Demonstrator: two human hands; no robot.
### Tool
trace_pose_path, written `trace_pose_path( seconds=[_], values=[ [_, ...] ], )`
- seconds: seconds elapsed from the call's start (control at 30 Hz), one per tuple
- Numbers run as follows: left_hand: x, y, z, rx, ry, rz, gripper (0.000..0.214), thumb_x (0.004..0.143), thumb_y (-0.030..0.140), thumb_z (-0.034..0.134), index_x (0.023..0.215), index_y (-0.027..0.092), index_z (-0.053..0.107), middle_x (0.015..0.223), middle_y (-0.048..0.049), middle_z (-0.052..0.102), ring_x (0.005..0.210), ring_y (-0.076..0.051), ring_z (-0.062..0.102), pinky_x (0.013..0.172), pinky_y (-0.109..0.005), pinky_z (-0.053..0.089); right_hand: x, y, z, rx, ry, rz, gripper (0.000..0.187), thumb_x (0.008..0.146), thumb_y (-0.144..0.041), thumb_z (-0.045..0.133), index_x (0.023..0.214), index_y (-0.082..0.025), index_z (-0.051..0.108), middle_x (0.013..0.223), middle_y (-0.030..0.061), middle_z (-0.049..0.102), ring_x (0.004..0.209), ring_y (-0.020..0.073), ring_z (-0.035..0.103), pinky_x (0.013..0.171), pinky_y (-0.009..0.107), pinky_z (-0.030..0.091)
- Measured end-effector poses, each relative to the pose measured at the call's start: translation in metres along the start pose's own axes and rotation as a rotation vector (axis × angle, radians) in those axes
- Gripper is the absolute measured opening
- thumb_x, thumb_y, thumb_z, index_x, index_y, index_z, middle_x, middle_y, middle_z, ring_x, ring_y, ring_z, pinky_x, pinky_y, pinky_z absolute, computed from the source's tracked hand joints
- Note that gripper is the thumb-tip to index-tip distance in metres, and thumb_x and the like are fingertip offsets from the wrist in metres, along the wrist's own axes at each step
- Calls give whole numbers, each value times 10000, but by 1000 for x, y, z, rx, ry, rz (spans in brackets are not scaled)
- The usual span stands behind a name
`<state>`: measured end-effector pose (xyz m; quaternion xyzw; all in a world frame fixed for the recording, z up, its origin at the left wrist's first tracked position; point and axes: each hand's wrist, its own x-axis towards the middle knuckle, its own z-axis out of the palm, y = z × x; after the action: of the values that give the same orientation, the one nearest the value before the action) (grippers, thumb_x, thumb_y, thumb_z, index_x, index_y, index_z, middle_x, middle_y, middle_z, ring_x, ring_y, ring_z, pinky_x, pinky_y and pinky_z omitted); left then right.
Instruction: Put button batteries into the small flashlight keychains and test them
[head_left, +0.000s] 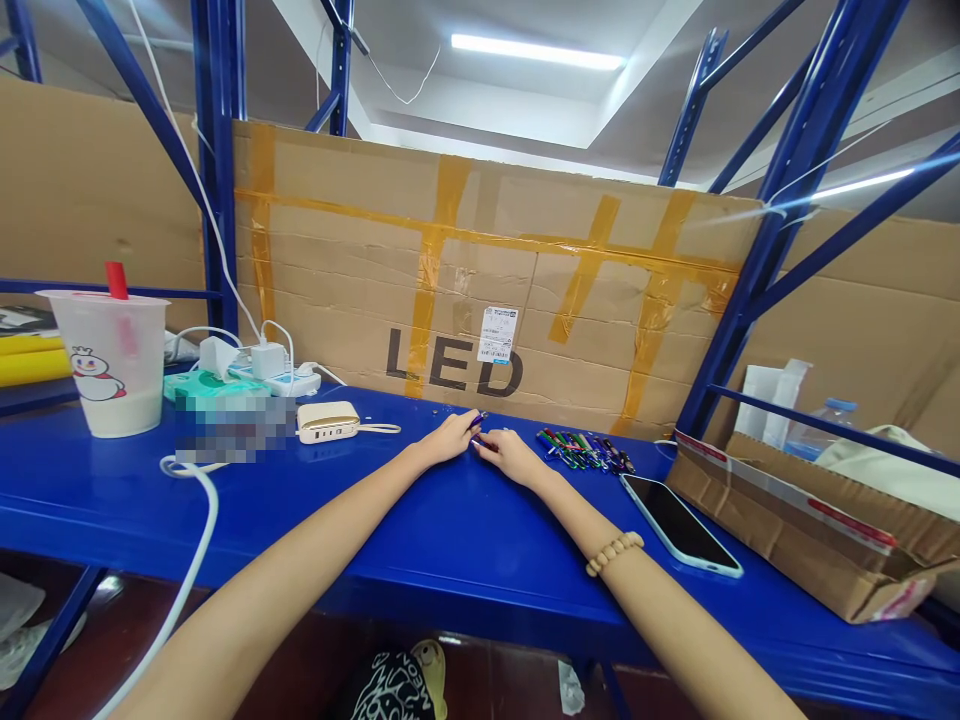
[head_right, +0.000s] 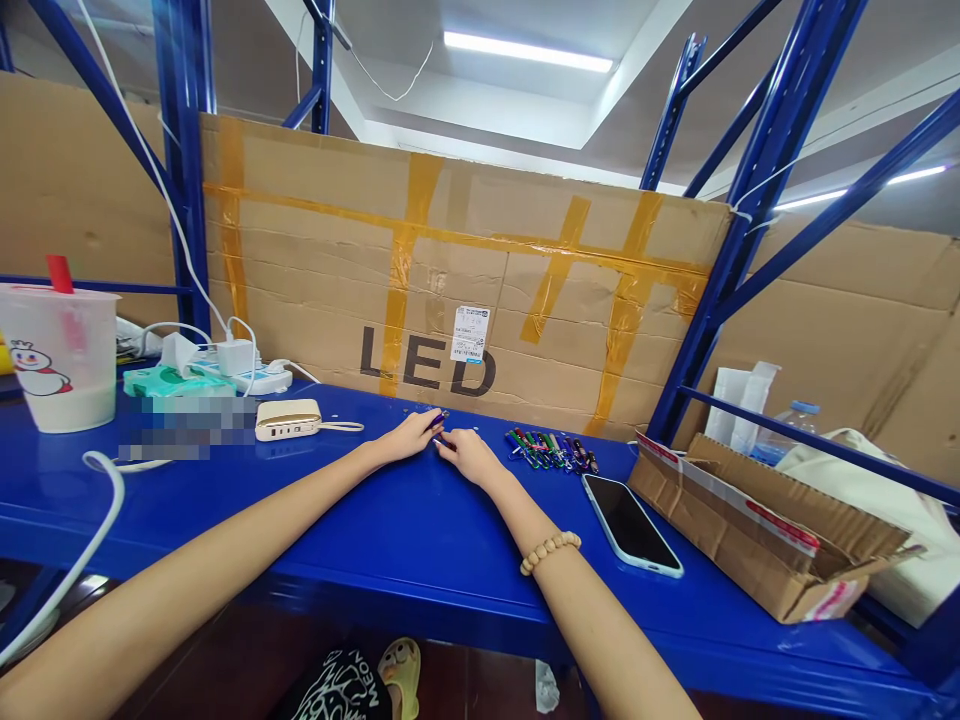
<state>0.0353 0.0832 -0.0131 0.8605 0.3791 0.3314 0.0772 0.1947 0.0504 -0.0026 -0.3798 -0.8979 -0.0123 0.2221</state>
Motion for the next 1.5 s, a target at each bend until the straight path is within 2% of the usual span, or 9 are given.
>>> trace_pose_path(
  seconds=[0.17, 0.3, 0.37, 0.5, 0.6, 0.87, 1.13, 1.5],
  values=[
    [3, 5, 1, -25, 67, -5, 129, 868, 210, 347, 766, 187, 424, 727, -6, 542, 666, -135, 504, 588, -230, 338, 2, 2, 1, -19, 110, 46, 241, 852, -177, 443, 630, -151, 533, 575, -24, 443, 537, 87, 384, 535, 204, 249],
    [2, 10, -3, -24, 129, -86, 172, 853, 262, 370, 710, 182, 422, 657, 13, 517, 606, -118, 476, 566, -225, 328, 2, 3, -4, -32, 175, 93, 241, 861, -187, 421, 647, -156, 525, 586, -20, 419, 542, 96, 381, 533, 208, 247],
    [-1, 13, -8, 6, 148, -139, 205, 836, 304, 388, 681, 180, 438, 646, 9, 533, 595, -122, 485, 554, -228, 327, 0, 2, -8, -55, 252, 134, 246, 876, -207, 390, 680, -161, 531, 593, -15, 415, 548, 106, 391, 531, 214, 248],
    [-9, 19, -16, 197, 46, -205, 203, 794, 273, 402, 629, 181, 476, 634, -12, 572, 617, -154, 544, 535, -233, 323, -1, -3, -12, -126, 417, 180, 235, 890, -232, 370, 758, -171, 554, 628, -3, 439, 572, 117, 428, 534, 216, 260],
    [-11, 23, -17, 307, -43, -178, 177, 803, 251, 392, 694, 185, 516, 691, -26, 614, 690, -177, 596, 549, -227, 354, 1, -8, -9, -165, 418, 188, 213, 888, -227, 381, 794, -170, 564, 659, 5, 469, 593, 121, 458, 534, 215, 267],
    [-10, 37, -16, 476, -108, -143, 236, 877, 257, 328, 1008, 183, 510, 916, -82, 661, 881, -229, 626, 686, -282, 448, 1, -11, -2, -180, 341, 236, 181, 877, -221, 412, 782, -172, 558, 692, 15, 518, 606, 124, 488, 519, 213, 260],
    [-8, 43, -14, 570, -108, -206, 235, 888, 237, 322, 1032, 153, 488, 936, -114, 660, 893, -237, 630, 720, -307, 458, 2, -10, -2, -98, 437, 326, 249, 873, -229, 381, 683, -173, 532, 608, 5, 488, 547, 120, 443, 508, 217, 245],
    [-7, 43, -13, 589, -105, -194, 247, 890, 224, 316, 1057, 130, 472, 964, -138, 649, 904, -257, 625, 730, -331, 461, 4, -7, 3, -1, 516, 306, 270, 861, -274, 388, 662, -173, 540, 566, -3, 482, 532, 118, 418, 511, 218, 248]
  ],
)
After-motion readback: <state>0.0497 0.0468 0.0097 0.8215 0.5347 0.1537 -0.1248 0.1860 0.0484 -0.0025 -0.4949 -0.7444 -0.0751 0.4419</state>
